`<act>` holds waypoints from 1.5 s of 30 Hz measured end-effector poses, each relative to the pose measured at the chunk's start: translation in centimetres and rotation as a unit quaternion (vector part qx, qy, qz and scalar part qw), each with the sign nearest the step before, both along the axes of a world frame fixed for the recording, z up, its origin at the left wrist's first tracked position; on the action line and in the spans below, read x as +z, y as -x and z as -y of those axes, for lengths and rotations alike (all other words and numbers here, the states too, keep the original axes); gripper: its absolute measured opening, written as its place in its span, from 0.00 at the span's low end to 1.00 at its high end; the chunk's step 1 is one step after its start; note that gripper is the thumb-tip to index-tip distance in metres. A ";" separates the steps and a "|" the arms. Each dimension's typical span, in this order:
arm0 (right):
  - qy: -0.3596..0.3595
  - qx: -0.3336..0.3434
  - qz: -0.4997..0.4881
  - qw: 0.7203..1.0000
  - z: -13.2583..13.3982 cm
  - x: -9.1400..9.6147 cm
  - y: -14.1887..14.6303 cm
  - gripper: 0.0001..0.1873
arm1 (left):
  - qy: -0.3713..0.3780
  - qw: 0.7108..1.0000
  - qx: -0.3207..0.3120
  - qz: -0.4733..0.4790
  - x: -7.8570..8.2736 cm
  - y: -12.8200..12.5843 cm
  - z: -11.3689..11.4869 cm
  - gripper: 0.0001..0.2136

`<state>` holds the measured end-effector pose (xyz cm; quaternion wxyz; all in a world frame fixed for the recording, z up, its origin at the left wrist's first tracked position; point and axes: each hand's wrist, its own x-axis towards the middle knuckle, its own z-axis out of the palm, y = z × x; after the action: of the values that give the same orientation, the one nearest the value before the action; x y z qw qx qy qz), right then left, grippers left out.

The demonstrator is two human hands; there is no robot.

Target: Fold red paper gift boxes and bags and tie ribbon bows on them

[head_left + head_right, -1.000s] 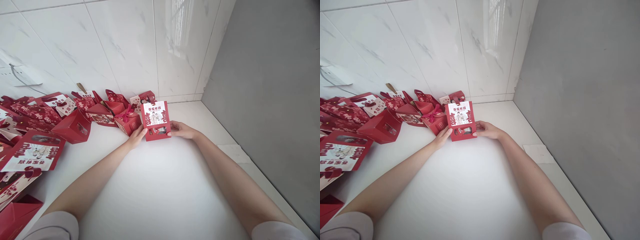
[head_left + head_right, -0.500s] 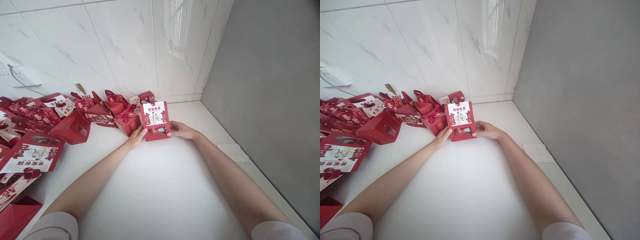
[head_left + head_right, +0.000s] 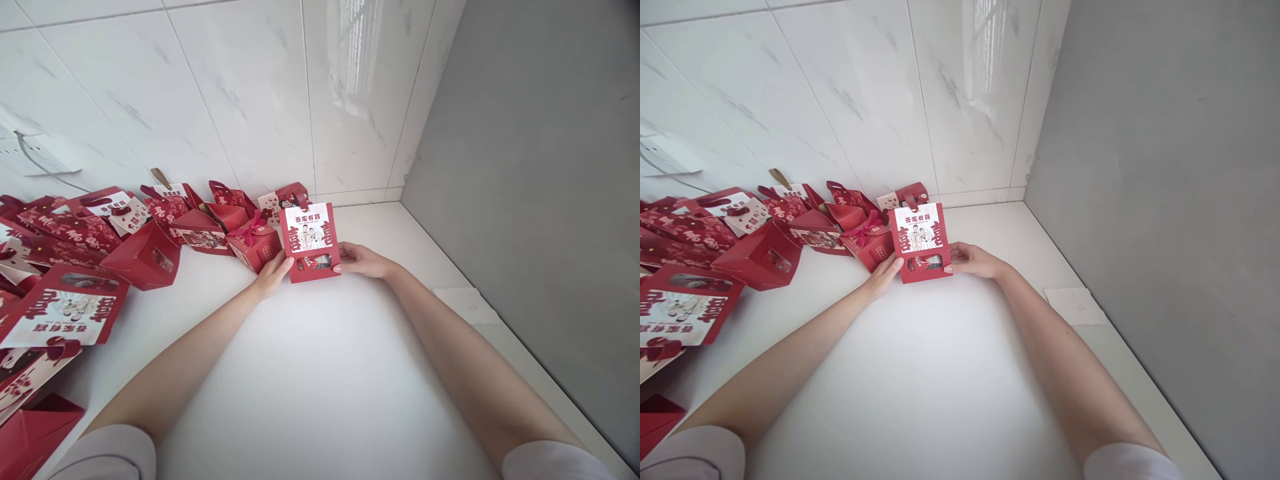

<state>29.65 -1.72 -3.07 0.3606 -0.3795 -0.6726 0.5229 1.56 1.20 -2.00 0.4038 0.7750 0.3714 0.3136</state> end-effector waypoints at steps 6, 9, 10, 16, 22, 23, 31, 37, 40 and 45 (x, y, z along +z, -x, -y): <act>-0.002 0.001 -0.004 1.000 0.0 0.0 0.0 0.31 | -0.002 1.000 0.000 0.002 0.0 0.0 0.0 0.29; -0.002 0.003 -0.004 1.000 0.1 0.1 0.0 0.31 | -0.001 1.000 0.002 0.000 0.0 0.0 0.0 0.30; -0.002 0.003 -0.003 1.000 0.1 0.1 0.0 0.31 | 0.000 1.000 0.003 -0.001 -0.1 0.0 0.0 0.30; -0.002 0.002 -0.001 1.000 0.1 0.0 -0.1 0.31 | 0.002 1.000 -0.004 -0.002 -0.2 0.1 -0.2 0.30; 0.001 0.001 -0.005 1.000 0.1 0.1 0.0 0.32 | 0.002 1.000 0.009 -0.001 -0.1 0.0 0.0 0.30; 0.001 0.000 -0.005 1.000 0.1 0.1 0.0 0.32 | 0.002 1.000 0.007 -0.001 -0.1 0.0 0.0 0.29; -0.001 0.003 -0.006 1.000 -0.1 -0.1 0.0 0.31 | 0.005 1.000 -0.007 0.000 -0.5 0.3 -0.3 0.27; 0.021 -0.010 -0.015 1.000 0.0 0.1 -0.1 0.27 | -0.029 0.997 -0.041 0.065 -0.5 0.1 0.0 0.39; 0.015 -0.059 -0.017 0.998 -0.2 0.0 -0.1 0.24 | -0.032 0.997 -0.049 0.048 -0.2 0.0 0.3 0.38; -0.039 -0.143 -0.027 0.989 -0.4 -0.1 1.9 0.27 | 0.008 0.999 0.018 0.051 -0.3 0.0 0.2 0.37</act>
<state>27.77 -1.31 -3.19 0.4637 -0.4433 -0.6214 0.4497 1.53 0.98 -2.35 0.4225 0.7482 0.3667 0.3567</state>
